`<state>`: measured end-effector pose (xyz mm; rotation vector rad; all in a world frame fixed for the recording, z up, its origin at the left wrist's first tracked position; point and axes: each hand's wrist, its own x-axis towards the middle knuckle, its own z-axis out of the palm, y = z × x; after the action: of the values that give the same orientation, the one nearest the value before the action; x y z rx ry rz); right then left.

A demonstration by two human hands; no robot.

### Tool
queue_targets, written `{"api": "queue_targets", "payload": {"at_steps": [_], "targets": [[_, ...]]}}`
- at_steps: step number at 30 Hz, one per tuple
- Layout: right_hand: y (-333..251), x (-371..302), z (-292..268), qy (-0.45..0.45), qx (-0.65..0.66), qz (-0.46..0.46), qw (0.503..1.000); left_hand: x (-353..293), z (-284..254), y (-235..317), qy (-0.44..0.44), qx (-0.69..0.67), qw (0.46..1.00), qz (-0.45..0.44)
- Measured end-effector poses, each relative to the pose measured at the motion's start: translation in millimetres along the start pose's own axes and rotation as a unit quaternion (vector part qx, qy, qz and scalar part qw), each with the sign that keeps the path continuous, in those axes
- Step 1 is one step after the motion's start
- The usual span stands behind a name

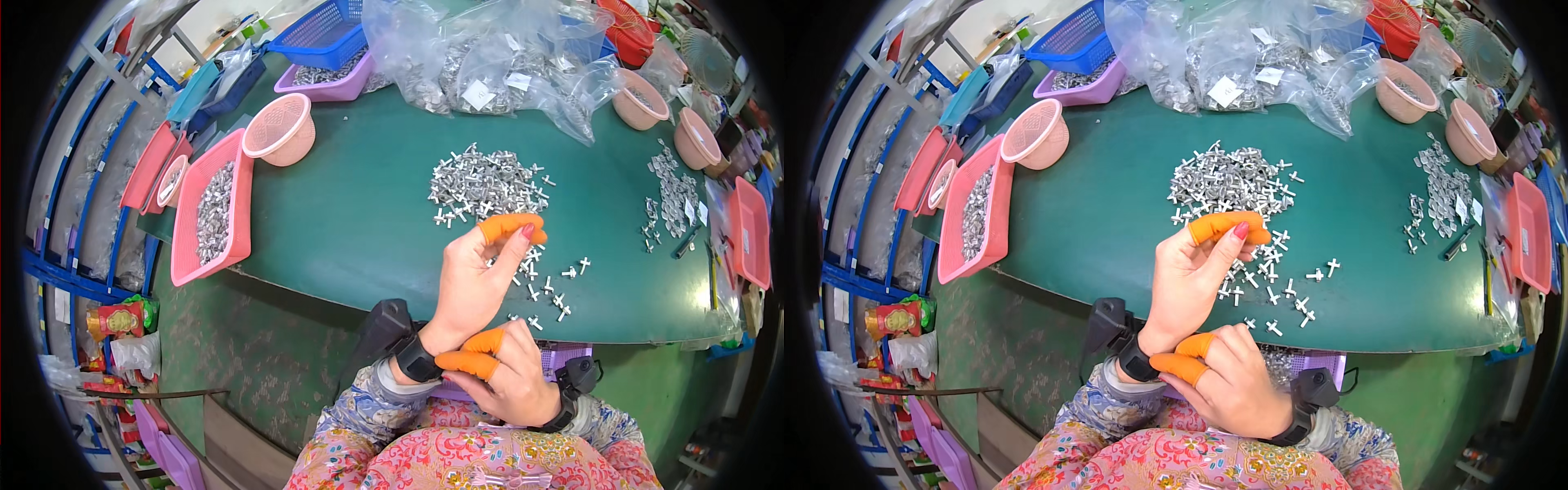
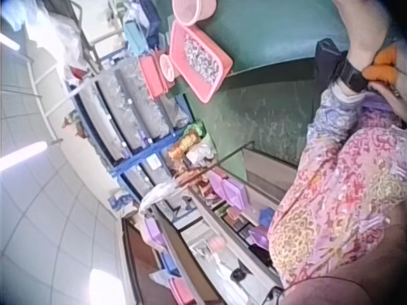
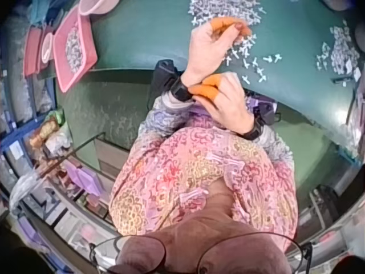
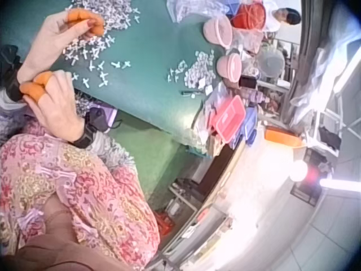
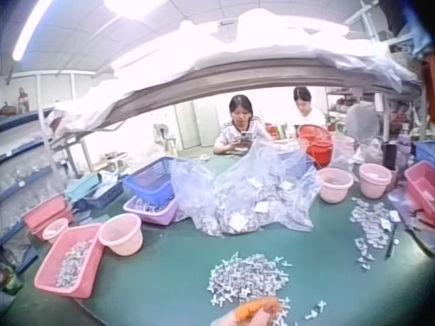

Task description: The recorder sorts small metal parts and uses a handheld scanner to scan them.

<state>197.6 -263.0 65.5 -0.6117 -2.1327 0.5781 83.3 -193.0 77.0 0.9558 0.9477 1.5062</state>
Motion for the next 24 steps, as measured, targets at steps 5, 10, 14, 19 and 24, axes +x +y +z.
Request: {"api": "queue_targets", "payload": {"at_steps": [5,10,14,19,24], "targets": [[6,4,-12,-0.005,-0.008,0.010,1.000,4,-18,-4,-0.043,0.292,0.942,0.161],[40,-10,-61,-0.004,-0.143,0.130,0.981,0,-55,-22,-0.136,0.553,0.765,0.299],[65,-33,-84,-0.023,-0.231,0.235,0.944,-6,-61,-29,-0.179,0.544,0.779,0.257],[60,-34,-72,-0.056,-0.204,0.210,0.955,1,-71,-37,-0.198,0.525,0.788,0.255],[67,-30,-72,-0.023,-0.185,0.205,0.961,2,-71,-36,-0.204,0.523,0.788,0.254]]}}
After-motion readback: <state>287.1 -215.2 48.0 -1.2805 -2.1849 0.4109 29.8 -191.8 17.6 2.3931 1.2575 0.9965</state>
